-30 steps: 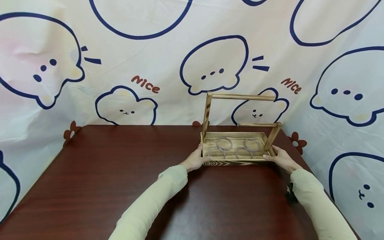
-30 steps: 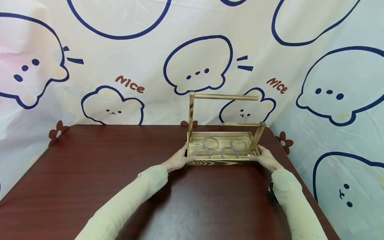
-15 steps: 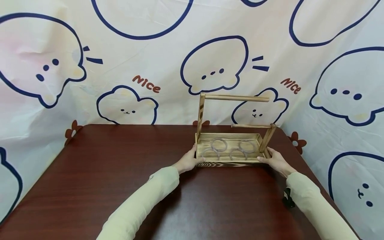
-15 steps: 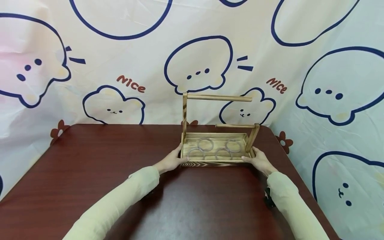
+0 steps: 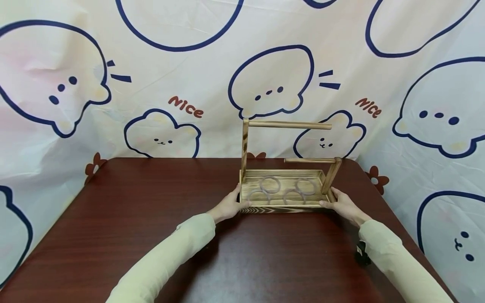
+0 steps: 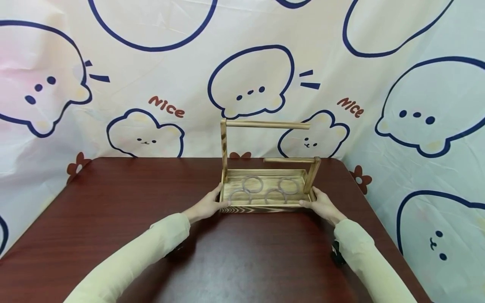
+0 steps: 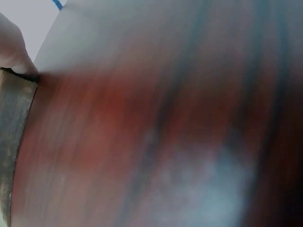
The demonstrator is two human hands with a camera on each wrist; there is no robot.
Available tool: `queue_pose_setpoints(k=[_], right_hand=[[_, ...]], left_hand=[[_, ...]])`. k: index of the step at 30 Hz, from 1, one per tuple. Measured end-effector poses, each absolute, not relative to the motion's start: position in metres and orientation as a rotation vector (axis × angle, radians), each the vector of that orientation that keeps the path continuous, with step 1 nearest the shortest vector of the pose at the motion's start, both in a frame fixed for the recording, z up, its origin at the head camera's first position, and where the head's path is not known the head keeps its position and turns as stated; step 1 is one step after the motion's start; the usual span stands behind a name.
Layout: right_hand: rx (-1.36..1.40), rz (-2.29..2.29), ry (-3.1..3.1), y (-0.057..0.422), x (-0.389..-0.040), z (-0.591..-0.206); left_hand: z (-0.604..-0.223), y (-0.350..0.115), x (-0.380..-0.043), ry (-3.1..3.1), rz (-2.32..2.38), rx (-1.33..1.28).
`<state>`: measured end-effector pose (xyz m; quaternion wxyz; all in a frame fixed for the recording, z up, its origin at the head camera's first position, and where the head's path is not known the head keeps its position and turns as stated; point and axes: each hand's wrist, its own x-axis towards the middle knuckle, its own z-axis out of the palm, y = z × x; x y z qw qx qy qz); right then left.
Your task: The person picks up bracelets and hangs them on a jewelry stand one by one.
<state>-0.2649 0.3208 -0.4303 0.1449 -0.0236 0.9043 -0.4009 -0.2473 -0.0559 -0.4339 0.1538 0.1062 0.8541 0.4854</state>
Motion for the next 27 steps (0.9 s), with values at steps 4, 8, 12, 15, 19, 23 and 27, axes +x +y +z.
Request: queue_pose_setpoints(k=[4, 8, 12, 15, 19, 23, 27], right_hand=[[-0.053, -1.163, 2.591, 0.314, -0.261, -0.429], [-0.05, -1.174, 2.587, 0.305, -0.257, -0.426], [-0.062, -1.2, 2.576, 0.297, -0.253, -0.426], [-0.053, -1.222, 2.564, 0.289, -0.249, -0.427], [-0.047, -1.22, 2.561, 0.278, -0.246, -0.429], [-0.057, -1.228, 2.566, 0.267, -0.244, -0.429], [-0.068, -1.254, 2.57, 0.258, -0.242, -0.43]], left_hand=[[-0.435, -0.063, -0.246, 2.443, 1.421, 0.301], [-0.437, -0.069, -0.245, 2.451, 1.43, 0.311], [-0.437, -0.078, -0.242, 2.453, 1.429, 0.318], [-0.438, -0.086, -0.237, 2.46, 1.419, 0.319], [-0.44, -0.097, -0.231, 2.479, 1.391, 0.327], [-0.44, -0.107, -0.226, 2.486, 1.393, 0.335], [-0.437, -0.117, -0.221, 2.488, 1.398, 0.347]])
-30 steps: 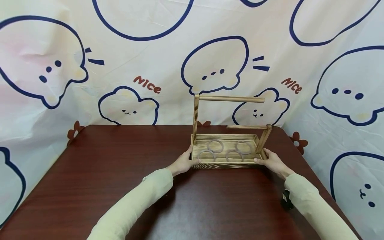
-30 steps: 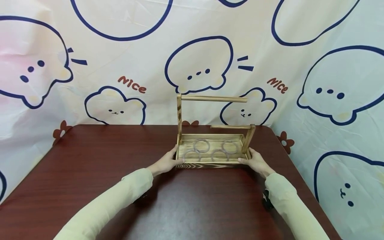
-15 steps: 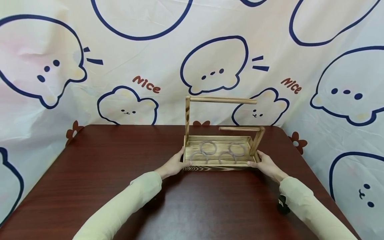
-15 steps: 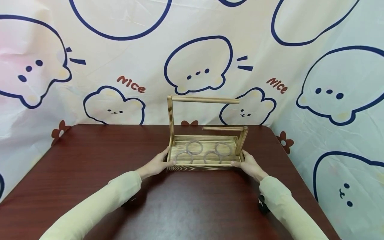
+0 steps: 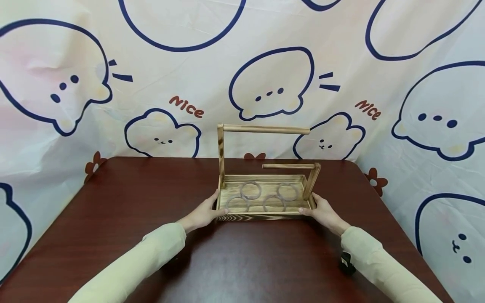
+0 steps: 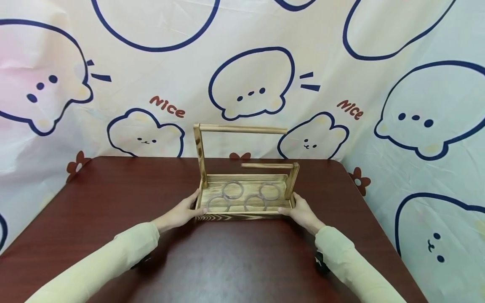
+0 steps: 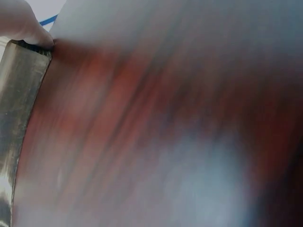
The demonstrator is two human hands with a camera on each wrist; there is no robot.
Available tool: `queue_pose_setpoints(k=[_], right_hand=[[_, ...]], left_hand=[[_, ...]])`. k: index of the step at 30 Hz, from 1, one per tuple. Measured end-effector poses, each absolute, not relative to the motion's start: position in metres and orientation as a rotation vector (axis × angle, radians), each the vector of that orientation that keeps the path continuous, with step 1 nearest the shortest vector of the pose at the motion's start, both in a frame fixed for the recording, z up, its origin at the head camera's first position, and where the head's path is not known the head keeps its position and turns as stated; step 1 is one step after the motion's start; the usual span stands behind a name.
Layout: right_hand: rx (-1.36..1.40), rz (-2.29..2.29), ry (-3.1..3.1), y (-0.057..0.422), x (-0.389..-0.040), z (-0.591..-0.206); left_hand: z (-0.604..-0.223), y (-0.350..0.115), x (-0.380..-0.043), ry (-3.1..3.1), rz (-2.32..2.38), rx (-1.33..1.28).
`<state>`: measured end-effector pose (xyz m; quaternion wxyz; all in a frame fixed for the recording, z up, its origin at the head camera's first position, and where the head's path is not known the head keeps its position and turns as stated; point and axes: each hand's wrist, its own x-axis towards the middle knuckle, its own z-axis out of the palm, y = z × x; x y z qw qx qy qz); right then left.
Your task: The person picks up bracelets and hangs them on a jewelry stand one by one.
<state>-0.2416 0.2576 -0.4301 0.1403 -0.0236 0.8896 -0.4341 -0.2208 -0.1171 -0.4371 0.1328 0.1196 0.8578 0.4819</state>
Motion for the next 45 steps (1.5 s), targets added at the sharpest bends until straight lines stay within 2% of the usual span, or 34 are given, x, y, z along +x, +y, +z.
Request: queue_pose_setpoints(k=[16, 45], right_hand=[[-0.113, -1.297, 2.604, 0.231, -0.222, -0.433], [-0.099, -1.269, 2.646, 0.211, -0.202, -0.433]], left_hand=[[-0.434, -0.147, -0.199, 2.479, 1.365, 0.358], [-0.435, -0.17, -0.187, 2.484, 1.368, 0.377]])
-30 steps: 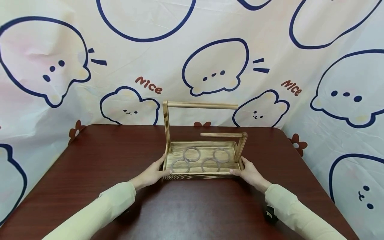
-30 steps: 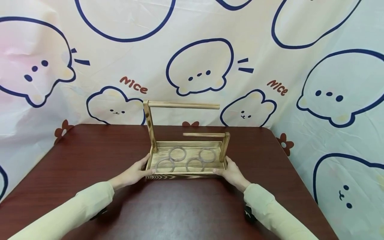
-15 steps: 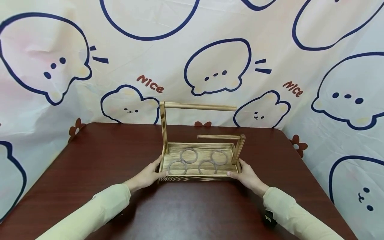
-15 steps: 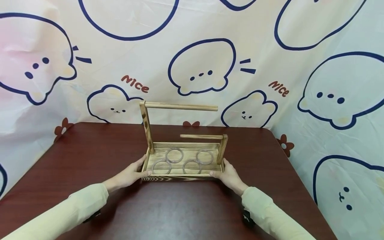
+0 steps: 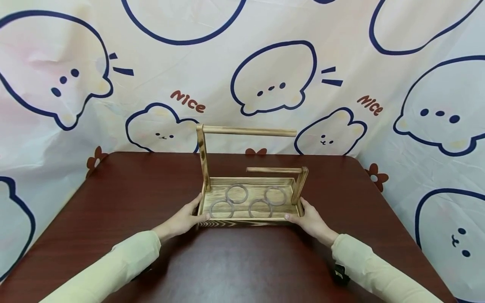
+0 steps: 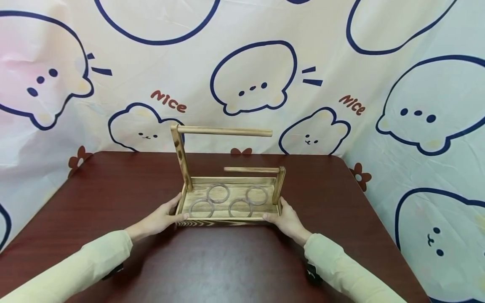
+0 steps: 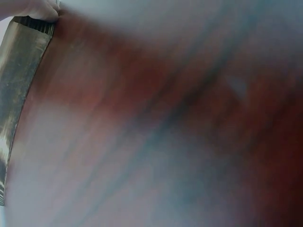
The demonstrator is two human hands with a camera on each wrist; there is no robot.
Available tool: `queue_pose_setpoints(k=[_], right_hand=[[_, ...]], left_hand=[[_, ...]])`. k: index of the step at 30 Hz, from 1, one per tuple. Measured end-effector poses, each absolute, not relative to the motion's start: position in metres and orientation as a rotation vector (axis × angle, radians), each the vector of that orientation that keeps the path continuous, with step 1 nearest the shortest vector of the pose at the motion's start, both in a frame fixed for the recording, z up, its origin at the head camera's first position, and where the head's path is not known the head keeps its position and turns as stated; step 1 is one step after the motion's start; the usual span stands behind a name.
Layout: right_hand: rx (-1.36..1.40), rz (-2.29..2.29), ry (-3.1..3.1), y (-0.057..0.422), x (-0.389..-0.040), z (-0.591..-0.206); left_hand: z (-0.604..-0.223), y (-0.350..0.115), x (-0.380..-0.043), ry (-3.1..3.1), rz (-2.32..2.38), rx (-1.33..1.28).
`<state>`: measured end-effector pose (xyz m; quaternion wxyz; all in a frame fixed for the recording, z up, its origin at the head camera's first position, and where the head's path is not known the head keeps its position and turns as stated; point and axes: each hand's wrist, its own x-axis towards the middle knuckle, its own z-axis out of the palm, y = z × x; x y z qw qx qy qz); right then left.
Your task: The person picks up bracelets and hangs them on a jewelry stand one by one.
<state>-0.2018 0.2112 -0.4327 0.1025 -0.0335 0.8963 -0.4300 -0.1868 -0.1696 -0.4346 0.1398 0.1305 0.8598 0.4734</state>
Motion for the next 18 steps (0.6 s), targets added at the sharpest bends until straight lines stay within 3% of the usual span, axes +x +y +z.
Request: queue_pose_setpoints(k=[18], right_hand=[[-0.092, -1.271, 2.662, 0.208, -0.195, -0.435]], left_hand=[[-0.432, -0.173, -0.176, 2.512, 1.365, 0.385]])
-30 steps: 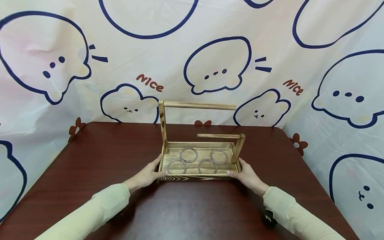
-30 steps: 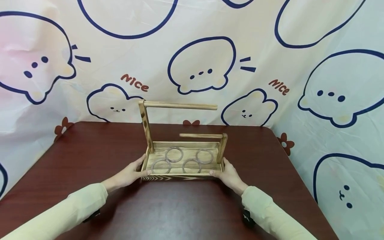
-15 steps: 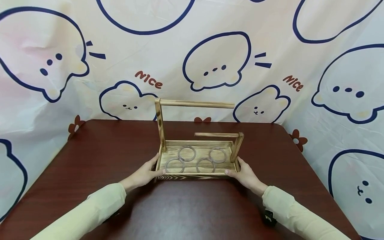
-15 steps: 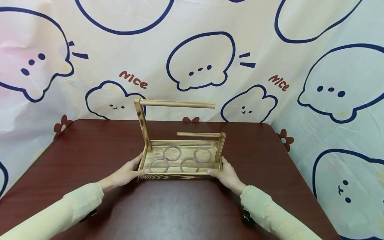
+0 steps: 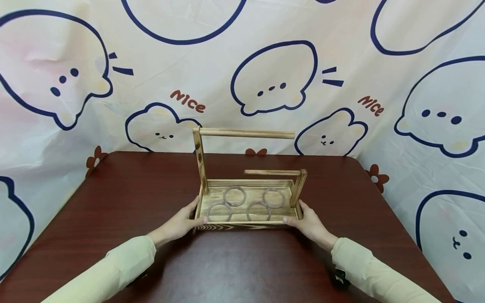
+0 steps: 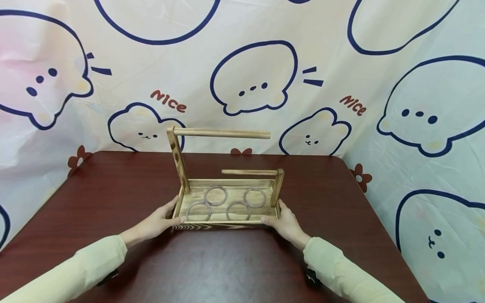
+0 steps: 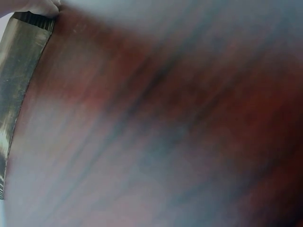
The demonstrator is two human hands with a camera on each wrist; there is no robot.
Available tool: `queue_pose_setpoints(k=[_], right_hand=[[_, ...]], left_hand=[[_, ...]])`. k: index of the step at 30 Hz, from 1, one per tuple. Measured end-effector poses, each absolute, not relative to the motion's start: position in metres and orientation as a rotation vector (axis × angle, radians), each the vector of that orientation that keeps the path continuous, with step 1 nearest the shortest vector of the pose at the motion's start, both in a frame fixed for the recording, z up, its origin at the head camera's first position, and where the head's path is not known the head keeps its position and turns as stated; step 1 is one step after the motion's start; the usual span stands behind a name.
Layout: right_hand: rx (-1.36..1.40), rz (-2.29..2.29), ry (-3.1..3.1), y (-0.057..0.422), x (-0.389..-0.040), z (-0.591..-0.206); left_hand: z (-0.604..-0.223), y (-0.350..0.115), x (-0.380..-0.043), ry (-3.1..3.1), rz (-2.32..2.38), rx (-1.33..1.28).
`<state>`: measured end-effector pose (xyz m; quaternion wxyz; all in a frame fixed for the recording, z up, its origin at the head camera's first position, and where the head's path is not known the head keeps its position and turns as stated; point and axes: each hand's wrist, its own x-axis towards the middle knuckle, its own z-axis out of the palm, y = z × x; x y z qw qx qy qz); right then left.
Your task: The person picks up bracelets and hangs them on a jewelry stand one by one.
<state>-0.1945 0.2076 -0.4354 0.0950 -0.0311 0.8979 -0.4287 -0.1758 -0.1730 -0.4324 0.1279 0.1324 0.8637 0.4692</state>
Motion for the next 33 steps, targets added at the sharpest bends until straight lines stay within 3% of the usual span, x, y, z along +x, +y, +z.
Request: queue_pose_setpoints(k=[21, 33], right_hand=[[-0.11, -1.269, 2.645, 0.207, -0.196, -0.434], [-0.094, -1.283, 2.658, 0.208, -0.195, -0.435]], left_hand=[[-0.423, -0.168, -0.18, 2.678, 1.19, 0.382], [-0.394, -0.118, -0.182, 2.988, 0.874, 0.619]])
